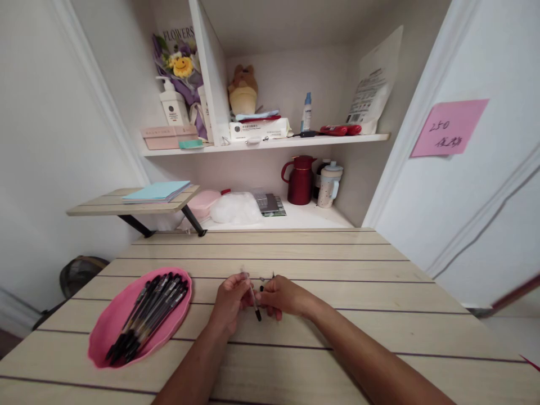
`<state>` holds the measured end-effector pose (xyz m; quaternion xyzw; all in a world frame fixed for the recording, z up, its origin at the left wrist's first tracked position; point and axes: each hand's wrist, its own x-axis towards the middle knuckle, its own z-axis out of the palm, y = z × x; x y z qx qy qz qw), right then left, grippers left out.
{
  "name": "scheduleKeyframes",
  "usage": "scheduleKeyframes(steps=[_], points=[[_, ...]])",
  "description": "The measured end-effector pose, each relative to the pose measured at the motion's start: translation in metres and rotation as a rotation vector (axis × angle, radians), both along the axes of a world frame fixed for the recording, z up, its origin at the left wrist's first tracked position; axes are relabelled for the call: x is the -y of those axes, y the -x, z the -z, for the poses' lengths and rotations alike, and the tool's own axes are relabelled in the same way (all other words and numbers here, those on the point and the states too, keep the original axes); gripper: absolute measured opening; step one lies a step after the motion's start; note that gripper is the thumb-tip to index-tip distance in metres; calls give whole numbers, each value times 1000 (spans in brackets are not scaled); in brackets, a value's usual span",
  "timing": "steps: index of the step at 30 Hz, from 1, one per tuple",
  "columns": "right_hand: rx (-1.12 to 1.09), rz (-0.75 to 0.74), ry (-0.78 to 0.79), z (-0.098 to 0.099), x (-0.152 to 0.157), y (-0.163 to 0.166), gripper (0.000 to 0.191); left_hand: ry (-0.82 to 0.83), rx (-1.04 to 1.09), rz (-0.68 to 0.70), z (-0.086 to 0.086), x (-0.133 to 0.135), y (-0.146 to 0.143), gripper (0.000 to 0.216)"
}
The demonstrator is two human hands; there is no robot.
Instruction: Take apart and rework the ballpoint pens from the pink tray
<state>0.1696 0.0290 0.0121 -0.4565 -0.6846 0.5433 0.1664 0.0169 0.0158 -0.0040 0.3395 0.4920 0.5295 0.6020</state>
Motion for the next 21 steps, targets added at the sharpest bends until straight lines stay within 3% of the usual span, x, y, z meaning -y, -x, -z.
scheduleKeyframes(steps=[7,12,21], points=[[49,-73,-15,0,4,0,20,-29,64,-46,0,1,-2,31],[128,-44,-89,5,4,2,16,4,45,-70,-1,2,-1,35],[432,-19,-512,-7,3,3,13,-75,51,-168,-2,2,-7,34]])
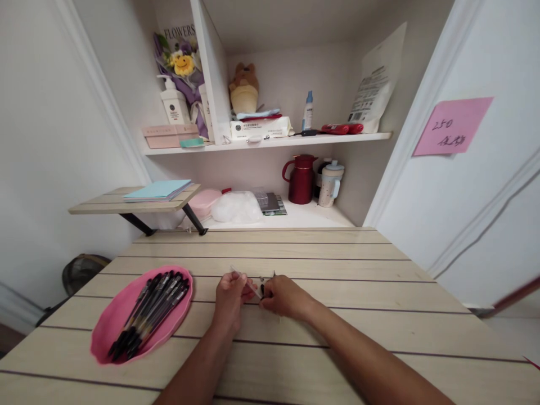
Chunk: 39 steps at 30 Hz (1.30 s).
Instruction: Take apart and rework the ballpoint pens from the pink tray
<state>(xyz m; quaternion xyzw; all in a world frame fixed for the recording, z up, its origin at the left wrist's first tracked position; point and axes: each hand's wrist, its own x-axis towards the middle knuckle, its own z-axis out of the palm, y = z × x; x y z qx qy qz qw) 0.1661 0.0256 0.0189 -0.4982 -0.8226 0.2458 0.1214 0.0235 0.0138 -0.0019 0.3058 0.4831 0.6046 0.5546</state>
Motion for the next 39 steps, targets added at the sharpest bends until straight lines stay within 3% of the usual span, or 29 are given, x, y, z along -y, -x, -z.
scheduleKeyframes(steps=[12,19,24,27,29,34,39], points=[[152,34,-70,-1,4,6,16,-17,26,-43,3,0,0,33],[81,33,-5,2,5,4,20,-10,65,-49,5,-2,4,30],[71,63,-98,3,6,7,14,-34,107,-52,5,-2,5,29],[11,37,-114,3,7,8,19,-54,139,-44,4,-1,5,29],[-115,24,-27,5,6,8,24,-69,168,-27,3,-1,6,29],[-503,91,448,13,-1,8,27,-97,229,3,5,-1,10,28],[-688,211,538,17,-10,7,39,-86,245,-8,6,-2,11,27]])
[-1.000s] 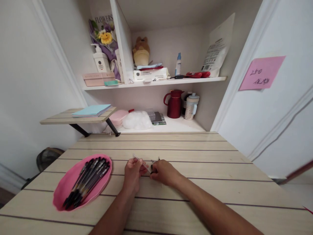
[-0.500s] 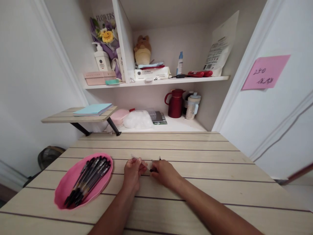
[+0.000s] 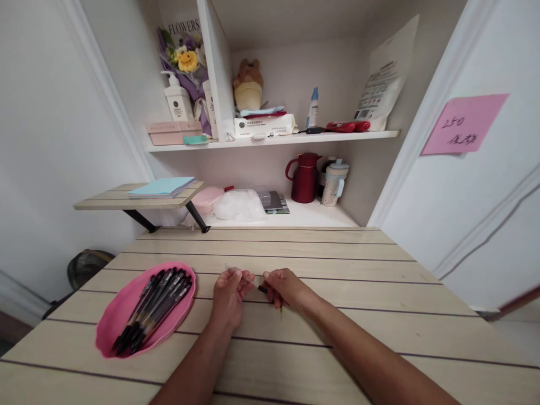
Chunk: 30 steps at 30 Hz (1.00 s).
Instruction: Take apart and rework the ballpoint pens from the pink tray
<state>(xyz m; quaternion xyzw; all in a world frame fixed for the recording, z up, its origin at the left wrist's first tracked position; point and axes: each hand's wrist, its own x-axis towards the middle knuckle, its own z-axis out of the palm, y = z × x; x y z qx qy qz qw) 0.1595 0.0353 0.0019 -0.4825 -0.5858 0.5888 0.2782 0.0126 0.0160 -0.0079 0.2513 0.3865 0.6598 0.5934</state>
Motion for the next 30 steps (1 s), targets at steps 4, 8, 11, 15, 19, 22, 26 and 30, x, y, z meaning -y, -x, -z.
scheduleKeyframes(steps=[4,8,11,15,19,22,26,30], points=[[-17,7,11,0,0,0,38,0,-1,3,1,-1,0,26],[-76,-81,79,-4,6,2,34,3,-6,4,0,-1,0,27],[-105,-98,102,-6,9,2,22,9,-30,15,-2,1,-2,29],[-117,-84,75,-3,8,2,16,10,-74,158,-8,6,-5,46],[-51,-76,-37,0,7,3,14,14,-98,201,-10,8,-8,43],[209,-26,-270,-3,10,4,15,17,-138,147,-9,9,-10,32],[603,24,-586,-13,18,7,11,19,-241,54,-9,9,-14,27],[759,3,-637,-20,25,10,8,28,-323,-29,-10,9,-15,26]])
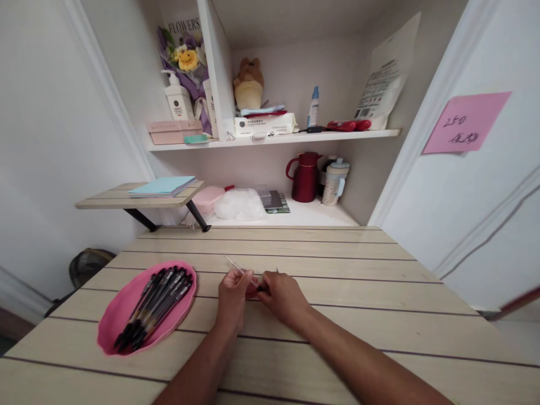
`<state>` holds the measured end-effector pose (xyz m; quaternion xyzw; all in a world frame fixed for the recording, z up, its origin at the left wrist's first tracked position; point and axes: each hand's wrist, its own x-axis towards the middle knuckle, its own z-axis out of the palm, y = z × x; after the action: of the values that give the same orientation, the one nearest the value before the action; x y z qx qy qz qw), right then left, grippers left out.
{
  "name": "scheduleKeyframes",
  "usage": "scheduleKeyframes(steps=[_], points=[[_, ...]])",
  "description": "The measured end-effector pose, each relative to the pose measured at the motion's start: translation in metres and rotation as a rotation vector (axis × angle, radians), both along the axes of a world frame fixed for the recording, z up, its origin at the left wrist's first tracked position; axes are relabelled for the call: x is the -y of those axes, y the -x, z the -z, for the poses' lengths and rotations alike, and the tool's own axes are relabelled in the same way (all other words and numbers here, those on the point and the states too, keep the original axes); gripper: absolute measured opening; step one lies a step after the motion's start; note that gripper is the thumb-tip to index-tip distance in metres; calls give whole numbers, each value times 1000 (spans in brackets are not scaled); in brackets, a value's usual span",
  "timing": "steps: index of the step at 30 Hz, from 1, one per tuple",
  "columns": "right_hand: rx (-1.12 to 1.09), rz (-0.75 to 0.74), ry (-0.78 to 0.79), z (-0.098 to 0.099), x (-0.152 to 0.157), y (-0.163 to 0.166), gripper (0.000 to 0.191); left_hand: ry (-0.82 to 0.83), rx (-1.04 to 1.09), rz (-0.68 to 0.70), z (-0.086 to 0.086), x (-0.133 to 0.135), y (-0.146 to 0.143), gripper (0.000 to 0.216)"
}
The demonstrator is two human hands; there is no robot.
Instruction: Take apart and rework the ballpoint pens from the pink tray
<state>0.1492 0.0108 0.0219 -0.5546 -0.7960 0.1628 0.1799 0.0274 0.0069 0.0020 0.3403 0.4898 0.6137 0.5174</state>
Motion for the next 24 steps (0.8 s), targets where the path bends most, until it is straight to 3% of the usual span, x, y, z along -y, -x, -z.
scheduleKeyframes(steps=[4,8,10,13,18,19,22,24], points=[[-129,9,91,1,-1,0,11,-23,5,0,-2,-1,3,27],[-569,-116,601,7,-5,0,27,-44,44,30,-5,-1,6,26],[-767,-130,738,11,-6,1,28,-33,67,52,-7,0,7,25],[-823,-95,674,15,-7,3,18,-37,89,56,-7,1,6,24],[-644,18,324,17,-6,4,9,-34,70,28,-6,0,5,25],[-651,11,352,16,-6,4,10,-31,65,35,-5,0,5,25],[-767,-66,635,13,-5,4,21,-41,67,78,-4,0,7,25],[-833,-87,711,12,-6,4,24,-46,81,91,-4,0,8,26]])
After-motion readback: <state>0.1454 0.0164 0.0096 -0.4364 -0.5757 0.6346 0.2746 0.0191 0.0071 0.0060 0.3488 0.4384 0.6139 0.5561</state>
